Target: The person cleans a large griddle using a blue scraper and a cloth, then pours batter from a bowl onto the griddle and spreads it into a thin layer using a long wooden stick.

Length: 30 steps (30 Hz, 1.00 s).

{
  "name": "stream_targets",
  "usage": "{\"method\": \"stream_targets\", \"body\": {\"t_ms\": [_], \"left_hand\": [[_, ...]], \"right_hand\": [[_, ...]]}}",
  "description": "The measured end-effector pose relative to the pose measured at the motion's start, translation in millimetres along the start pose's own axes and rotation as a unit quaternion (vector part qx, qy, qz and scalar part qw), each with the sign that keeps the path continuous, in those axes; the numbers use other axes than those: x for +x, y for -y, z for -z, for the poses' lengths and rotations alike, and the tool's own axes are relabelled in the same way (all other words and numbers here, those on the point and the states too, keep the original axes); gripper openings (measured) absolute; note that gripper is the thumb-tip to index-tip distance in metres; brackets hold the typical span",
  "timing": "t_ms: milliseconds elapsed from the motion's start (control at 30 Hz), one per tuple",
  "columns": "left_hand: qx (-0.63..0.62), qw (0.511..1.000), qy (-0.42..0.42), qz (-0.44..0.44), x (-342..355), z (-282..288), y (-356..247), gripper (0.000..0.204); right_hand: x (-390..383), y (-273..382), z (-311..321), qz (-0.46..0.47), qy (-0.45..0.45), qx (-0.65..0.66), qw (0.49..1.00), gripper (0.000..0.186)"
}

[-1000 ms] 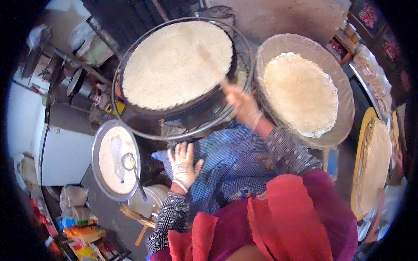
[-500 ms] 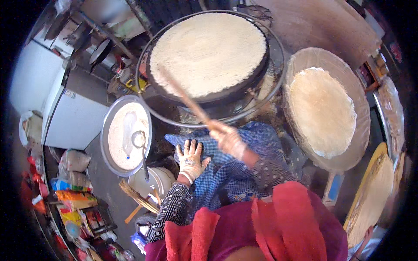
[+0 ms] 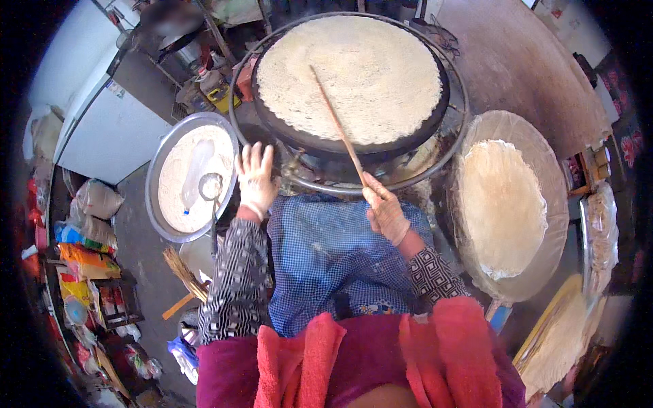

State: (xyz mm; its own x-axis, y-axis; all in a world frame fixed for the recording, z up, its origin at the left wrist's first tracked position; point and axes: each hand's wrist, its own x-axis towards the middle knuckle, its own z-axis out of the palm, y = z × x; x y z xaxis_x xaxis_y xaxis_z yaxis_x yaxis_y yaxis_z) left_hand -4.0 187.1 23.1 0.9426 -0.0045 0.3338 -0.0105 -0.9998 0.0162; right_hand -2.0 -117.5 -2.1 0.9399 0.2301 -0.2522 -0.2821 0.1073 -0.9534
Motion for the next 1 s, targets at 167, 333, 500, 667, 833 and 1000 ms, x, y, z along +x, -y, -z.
{"method": "stream_targets", "body": {"t_ms": [167,333,500,667,833,1000], "left_hand": [[0.143,0.943,0.298,-0.043,22,-26,-25,0.036],[-0.001,0.981,0.17,-0.091,3,-41,-122,0.019],[-0.016,0.981,0.176,-0.082,0,-41,-103,0.023],[0.067,0.984,0.167,-0.016,20,-32,-41,0.02],[0.01,0.981,0.191,-0.033,6,-44,-67,0.026],[-0.081,0.984,0.146,-0.066,-7,-39,-108,0.037]], "right_hand": [[18,38,-13,-0.021,0.047,0.083,0.995,0.037],[73,37,63,0.074,-0.018,-0.697,0.713,0.048],[104,57,127,0.068,-0.056,-0.723,0.685,0.057],[128,32,136,0.041,-0.193,-0.504,0.841,0.045],[80,6,74,-0.073,-0.12,-0.01,0.99,0.033],[27,-10,26,0.017,-0.048,0.023,0.998,0.032]]}}
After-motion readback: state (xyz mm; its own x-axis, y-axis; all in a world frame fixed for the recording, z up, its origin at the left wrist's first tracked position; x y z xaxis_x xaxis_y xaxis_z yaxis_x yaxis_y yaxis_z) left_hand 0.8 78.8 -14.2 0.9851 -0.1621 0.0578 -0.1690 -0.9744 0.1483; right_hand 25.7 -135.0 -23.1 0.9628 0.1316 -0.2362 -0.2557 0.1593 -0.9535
